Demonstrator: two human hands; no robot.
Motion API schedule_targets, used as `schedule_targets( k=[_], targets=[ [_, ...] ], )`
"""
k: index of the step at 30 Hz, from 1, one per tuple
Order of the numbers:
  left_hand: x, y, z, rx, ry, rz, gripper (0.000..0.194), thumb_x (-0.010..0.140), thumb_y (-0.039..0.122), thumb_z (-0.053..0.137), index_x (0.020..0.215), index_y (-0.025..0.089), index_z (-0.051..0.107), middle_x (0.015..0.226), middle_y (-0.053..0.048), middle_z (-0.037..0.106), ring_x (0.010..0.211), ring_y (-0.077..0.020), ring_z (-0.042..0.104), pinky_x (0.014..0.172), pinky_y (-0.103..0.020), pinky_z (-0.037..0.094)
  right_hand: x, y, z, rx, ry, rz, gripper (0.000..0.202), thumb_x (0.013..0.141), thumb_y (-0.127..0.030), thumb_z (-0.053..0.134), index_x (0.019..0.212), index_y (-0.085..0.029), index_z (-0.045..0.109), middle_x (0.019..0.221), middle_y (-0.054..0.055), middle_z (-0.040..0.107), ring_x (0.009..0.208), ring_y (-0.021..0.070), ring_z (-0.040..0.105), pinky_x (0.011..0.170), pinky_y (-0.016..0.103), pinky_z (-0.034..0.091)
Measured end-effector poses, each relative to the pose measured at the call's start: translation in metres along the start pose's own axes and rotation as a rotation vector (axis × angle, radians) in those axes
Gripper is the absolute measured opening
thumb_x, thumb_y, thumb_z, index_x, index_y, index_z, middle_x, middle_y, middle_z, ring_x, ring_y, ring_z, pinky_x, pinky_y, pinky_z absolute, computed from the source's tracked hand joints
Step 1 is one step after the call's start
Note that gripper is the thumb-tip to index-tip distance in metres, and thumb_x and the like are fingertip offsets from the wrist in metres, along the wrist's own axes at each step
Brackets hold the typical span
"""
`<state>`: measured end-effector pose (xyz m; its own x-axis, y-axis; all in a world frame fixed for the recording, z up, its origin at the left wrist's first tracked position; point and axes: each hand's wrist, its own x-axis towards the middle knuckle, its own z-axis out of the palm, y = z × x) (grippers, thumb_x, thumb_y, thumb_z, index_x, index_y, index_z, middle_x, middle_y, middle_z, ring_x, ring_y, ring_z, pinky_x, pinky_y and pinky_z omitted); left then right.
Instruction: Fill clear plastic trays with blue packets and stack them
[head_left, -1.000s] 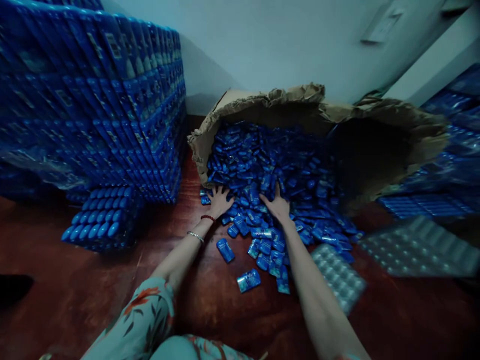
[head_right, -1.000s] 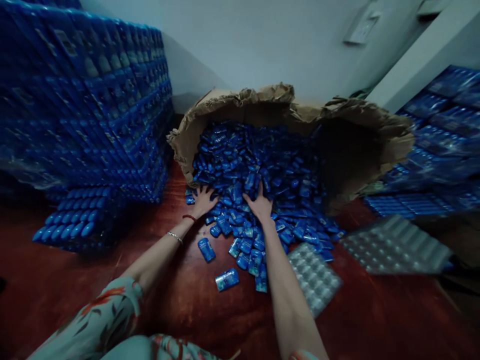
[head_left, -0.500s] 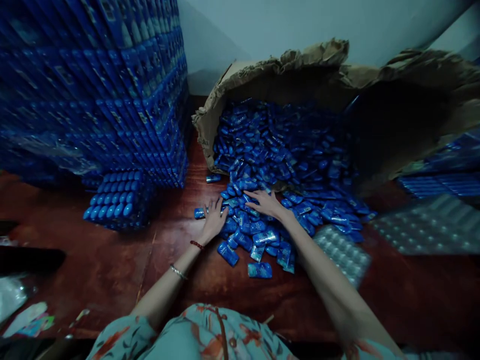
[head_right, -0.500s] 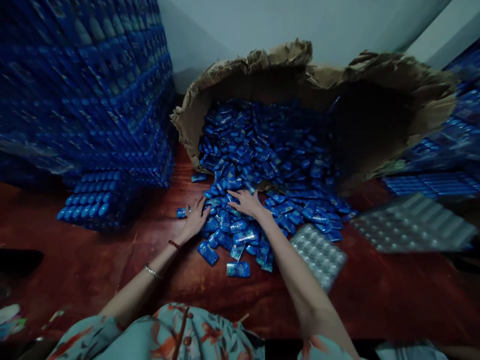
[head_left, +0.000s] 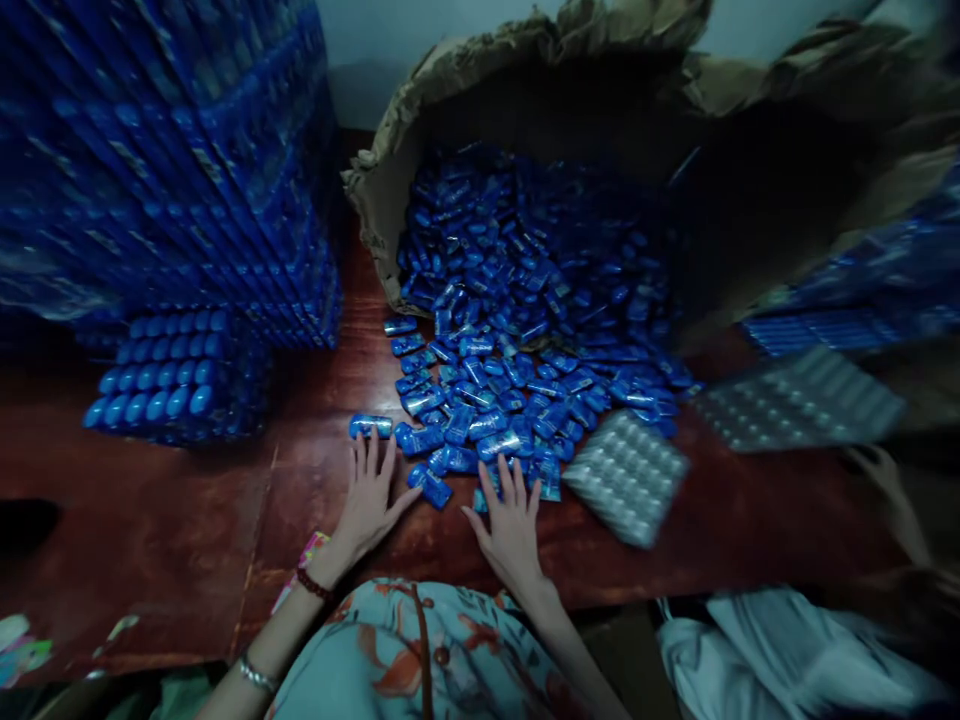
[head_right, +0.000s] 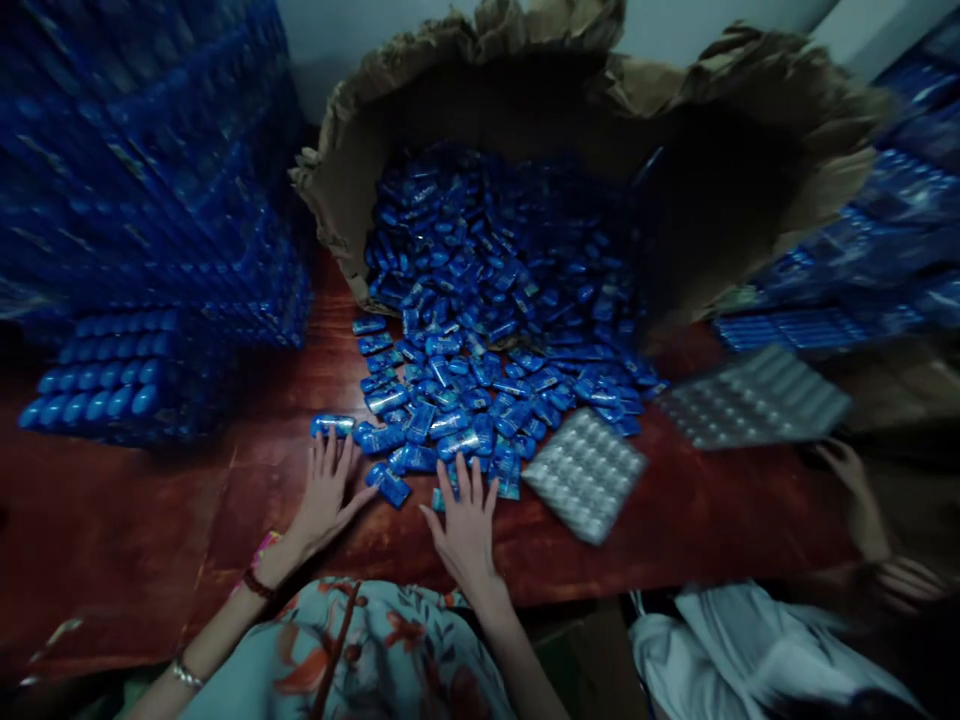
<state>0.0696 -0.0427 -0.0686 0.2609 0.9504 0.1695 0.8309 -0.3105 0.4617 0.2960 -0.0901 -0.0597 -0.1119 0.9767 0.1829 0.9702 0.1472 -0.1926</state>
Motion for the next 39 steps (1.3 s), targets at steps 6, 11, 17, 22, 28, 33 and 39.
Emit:
schedule_targets(
  k=[6, 11, 17, 22, 28, 33, 39],
  targets=[
    [0.056, 0.038, 0.024, 0.046, -0.055, 0.02, 0.069, 0.087, 0.053, 0.043, 0.144, 0.021, 0.021, 0.152, -0.017, 0.003, 0.137, -0.041, -0.005, 0.103, -0.067, 0.013, 0.067, 0.014, 0.006, -0.063, -0.052, 0.042, 0.058, 0.091, -0.047, 0.037, 0.143, -0.021, 0.029, 0.15, 0.012, 0.023, 0.139, 0.0321, 0.012, 0.104, 0.063, 0.008],
    [0.063, 0.048, 0.015, -0.073, -0.048, -0.027, 0.06, 0.092, 0.044, 0.038, 0.145, 0.023, 0.018, 0.152, -0.016, 0.008, 0.139, -0.0361, 0.002, 0.104, -0.066, 0.015, 0.057, 0.034, -0.038, -0.046, 0.141, -0.031, 0.039, 0.094, -0.031, 0.038, 0.132, -0.024, 0.045, 0.137, 0.01, 0.046, 0.131, 0.0258, 0.032, 0.106, 0.058, 0.011],
    [0.025, 0.026, -0.003, -0.295, 0.104, 0.023, 0.048, 0.093, 0.028, 0.04, 0.14, 0.027, 0.03, 0.15, -0.01, 0.022, 0.139, -0.026, 0.02, 0.11, -0.051, 0.025, -0.027, 0.097, -0.065, -0.137, 0.298, 0.262, 0.035, 0.09, -0.04, 0.043, 0.108, -0.014, 0.059, 0.097, 0.015, 0.061, 0.091, 0.0263, 0.056, 0.075, 0.04, 0.045],
    [0.023, 0.033, -0.007, -0.345, 0.142, 0.109, 0.037, 0.091, 0.021, 0.044, 0.128, 0.025, 0.046, 0.145, -0.01, 0.032, 0.133, -0.0247, 0.033, 0.108, -0.046, 0.033, -0.024, 0.135, -0.07, 0.249, 0.156, 0.174, 0.032, 0.089, -0.044, 0.044, 0.09, -0.018, 0.063, 0.085, 0.009, 0.064, 0.081, 0.0213, 0.061, 0.076, 0.034, 0.049],
    [0.033, 0.059, -0.007, -0.389, 0.178, 0.162, 0.036, 0.091, 0.016, 0.042, 0.125, 0.025, 0.048, 0.142, -0.009, 0.036, 0.132, -0.0232, 0.036, 0.107, -0.045, 0.036, 0.004, 0.151, -0.096, 0.48, -0.15, 0.237, 0.031, 0.079, -0.048, 0.056, 0.082, -0.02, 0.069, 0.084, 0.007, 0.072, 0.075, 0.0227, 0.067, 0.069, 0.031, 0.051],
    [0.027, 0.057, -0.003, -0.431, 0.133, 0.162, 0.034, 0.091, 0.016, 0.042, 0.123, 0.024, 0.051, 0.139, -0.009, 0.04, 0.132, -0.0237, 0.035, 0.107, -0.047, 0.036, 0.002, 0.149, -0.094, 0.383, -0.151, 0.18, 0.028, 0.085, -0.036, 0.047, 0.086, -0.018, 0.068, 0.082, 0.007, 0.072, 0.073, 0.0206, 0.066, 0.067, 0.03, 0.051],
    [0.021, 0.049, 0.0, -0.424, 0.133, 0.143, 0.032, 0.091, 0.016, 0.041, 0.12, 0.023, 0.054, 0.138, -0.01, 0.042, 0.13, -0.0236, 0.039, 0.106, -0.047, 0.038, -0.012, 0.134, -0.075, -0.007, 0.065, -0.005, 0.029, 0.084, -0.015, 0.036, 0.102, -0.016, 0.059, 0.085, 0.01, 0.067, 0.08, 0.0216, 0.062, 0.074, 0.035, 0.048]
  ],
)
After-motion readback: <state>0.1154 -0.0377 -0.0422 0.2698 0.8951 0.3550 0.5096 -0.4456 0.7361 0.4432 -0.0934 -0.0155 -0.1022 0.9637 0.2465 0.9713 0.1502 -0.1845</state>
